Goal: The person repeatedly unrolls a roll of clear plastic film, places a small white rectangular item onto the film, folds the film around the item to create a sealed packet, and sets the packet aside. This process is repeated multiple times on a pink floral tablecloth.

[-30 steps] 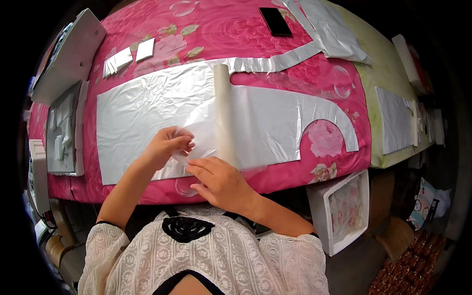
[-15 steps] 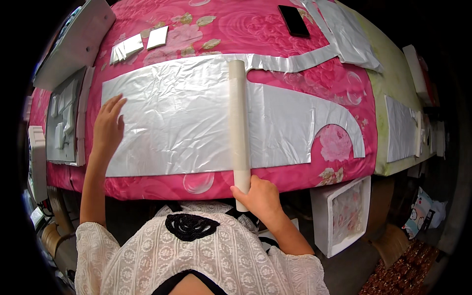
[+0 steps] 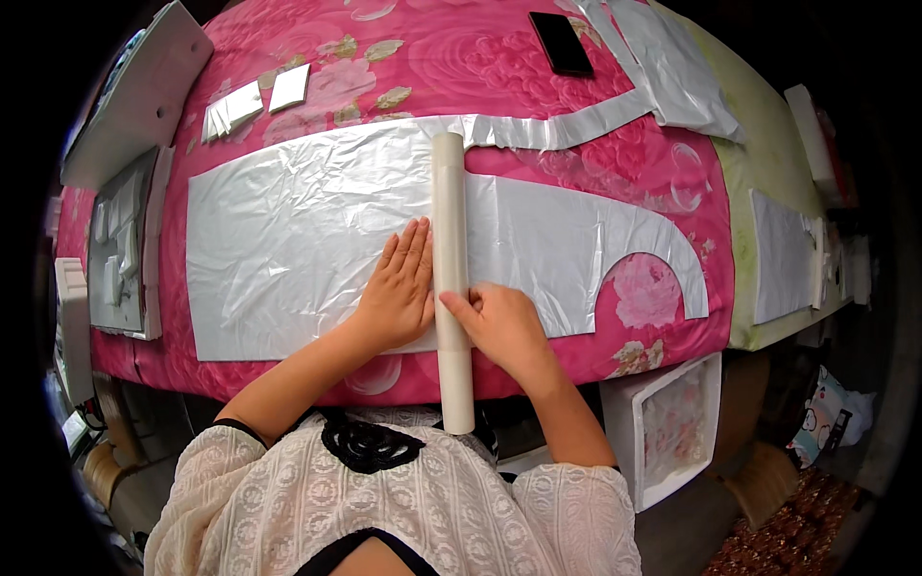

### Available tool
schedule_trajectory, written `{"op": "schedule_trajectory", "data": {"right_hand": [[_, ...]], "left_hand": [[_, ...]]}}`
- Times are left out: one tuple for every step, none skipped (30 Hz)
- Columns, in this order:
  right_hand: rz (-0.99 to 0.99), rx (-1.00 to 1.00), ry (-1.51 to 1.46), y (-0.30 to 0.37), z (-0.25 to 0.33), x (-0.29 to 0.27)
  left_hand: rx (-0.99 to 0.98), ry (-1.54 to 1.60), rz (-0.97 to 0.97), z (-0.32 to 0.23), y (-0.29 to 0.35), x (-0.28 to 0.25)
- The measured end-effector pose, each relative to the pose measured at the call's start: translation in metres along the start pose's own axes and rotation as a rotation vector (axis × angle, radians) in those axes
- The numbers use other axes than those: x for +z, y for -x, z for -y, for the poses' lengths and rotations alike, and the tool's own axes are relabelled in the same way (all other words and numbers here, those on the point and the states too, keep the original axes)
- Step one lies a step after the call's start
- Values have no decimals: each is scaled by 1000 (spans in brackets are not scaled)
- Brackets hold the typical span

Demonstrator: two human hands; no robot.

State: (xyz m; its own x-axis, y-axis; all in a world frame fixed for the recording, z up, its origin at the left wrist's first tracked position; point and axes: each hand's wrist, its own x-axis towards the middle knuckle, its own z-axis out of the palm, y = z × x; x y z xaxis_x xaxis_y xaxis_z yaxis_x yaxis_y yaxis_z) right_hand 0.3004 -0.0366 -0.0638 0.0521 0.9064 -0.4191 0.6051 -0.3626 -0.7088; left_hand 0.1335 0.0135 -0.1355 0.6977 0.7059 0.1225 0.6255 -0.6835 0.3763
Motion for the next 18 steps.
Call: {"op": "schedule_trajectory", "data": {"right_hand": [[-26, -27, -43, -23, -1, -4], [-54, -57, -88, -47, -1, -9], [-66, -42, -90, -70, 4, -13], [-80, -22, -91, -91, 9, -17], [-79, -11, -181, -111, 13, -20], [-72, -4, -269, -127, 18, -21], [-58, -5, -489, -140, 20, -19], [-43, -5, -710, -151, 20, -16], [-28, -4, -931, -162, 17, -14], [-85, -47, -1157, -173, 10, -13], [-146, -92, -1383, -183, 0, -12], [-205, -134, -1607, -190, -6, -12], [-299, -224, -1636, -189, -8, -23], [-314, -334, -1665, -195, -25, -39], [-335, -446, -1689, -198, -44, -59], [-467, -458, -1706, -192, -50, -81], [-597, -471, -1712, -183, -49, -105], [-666, -538, -1675, -175, -53, -129]], "left_hand": [[5, 5, 2, 0, -2, 0], [15, -19, 5, 0, -4, 1], [16, -48, 8, 1, -3, 2], [19, -73, 13, 1, -3, 3], [21, -75, 8, 1, -3, 4], [16, -78, 0, 1, -2, 2], [12, -80, -8, 1, -2, 1], [8, -63, -9, 0, -2, 0], [5, -45, -10, 0, -2, -1], [4, -23, -12, -1, -3, -2], [9, -39, -6, -2, -4, -2], [10, -53, 1, -2, -4, -1], [7, -71, 7, -2, -3, -2], [3, -69, 12, -2, -3, -2], [6, -65, 16, -2, -3, -2], [3, -60, 21, -2, -3, -2], [-1, -54, 17, -1, -2, -1], [-2, -48, 14, -2, -2, -1]]}}
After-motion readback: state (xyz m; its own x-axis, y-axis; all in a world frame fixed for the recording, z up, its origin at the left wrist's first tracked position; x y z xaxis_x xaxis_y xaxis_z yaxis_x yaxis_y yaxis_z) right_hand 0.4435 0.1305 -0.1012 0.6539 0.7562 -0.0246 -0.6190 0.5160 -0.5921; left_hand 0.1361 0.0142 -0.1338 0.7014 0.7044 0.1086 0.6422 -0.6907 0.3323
